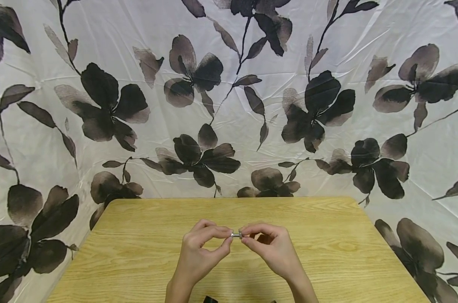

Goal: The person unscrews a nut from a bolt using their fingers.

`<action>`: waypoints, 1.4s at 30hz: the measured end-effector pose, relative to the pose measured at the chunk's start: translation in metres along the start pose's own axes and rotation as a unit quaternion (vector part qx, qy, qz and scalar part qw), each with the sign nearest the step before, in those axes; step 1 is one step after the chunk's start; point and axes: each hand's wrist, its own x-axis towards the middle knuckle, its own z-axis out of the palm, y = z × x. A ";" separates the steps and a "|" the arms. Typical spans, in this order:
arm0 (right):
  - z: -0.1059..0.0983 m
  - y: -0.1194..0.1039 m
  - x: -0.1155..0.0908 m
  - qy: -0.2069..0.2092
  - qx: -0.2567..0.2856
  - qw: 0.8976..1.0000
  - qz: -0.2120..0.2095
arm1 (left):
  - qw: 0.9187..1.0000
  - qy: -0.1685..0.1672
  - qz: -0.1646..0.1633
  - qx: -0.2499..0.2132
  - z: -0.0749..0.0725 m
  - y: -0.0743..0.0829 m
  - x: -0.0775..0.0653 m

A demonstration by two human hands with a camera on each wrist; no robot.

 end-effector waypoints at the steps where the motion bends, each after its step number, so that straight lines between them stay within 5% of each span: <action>1: 0.000 0.000 0.000 -0.001 0.004 1.000 -0.015 | 1.000 0.002 0.001 0.000 0.000 0.000 0.000; 6: 0.000 0.000 0.000 0.001 0.008 0.999 -0.050 | 1.000 0.008 0.007 0.005 0.000 0.000 0.001; 15: -0.002 -0.003 0.002 0.000 -0.041 0.994 0.102 | 1.000 0.008 0.013 0.000 0.001 0.000 0.000; 25: -0.001 -0.004 0.001 -0.017 -0.034 0.996 0.082 | 1.000 -0.001 0.014 0.000 0.002 0.000 0.000; 36: -0.002 -0.002 0.000 -0.025 -0.007 1.000 -0.012 | 1.000 -0.001 0.006 0.004 0.001 -0.001 0.000; 42: -0.002 -0.004 0.001 -0.001 -0.012 0.999 0.042 | 1.000 0.008 0.016 0.008 0.002 -0.002 0.001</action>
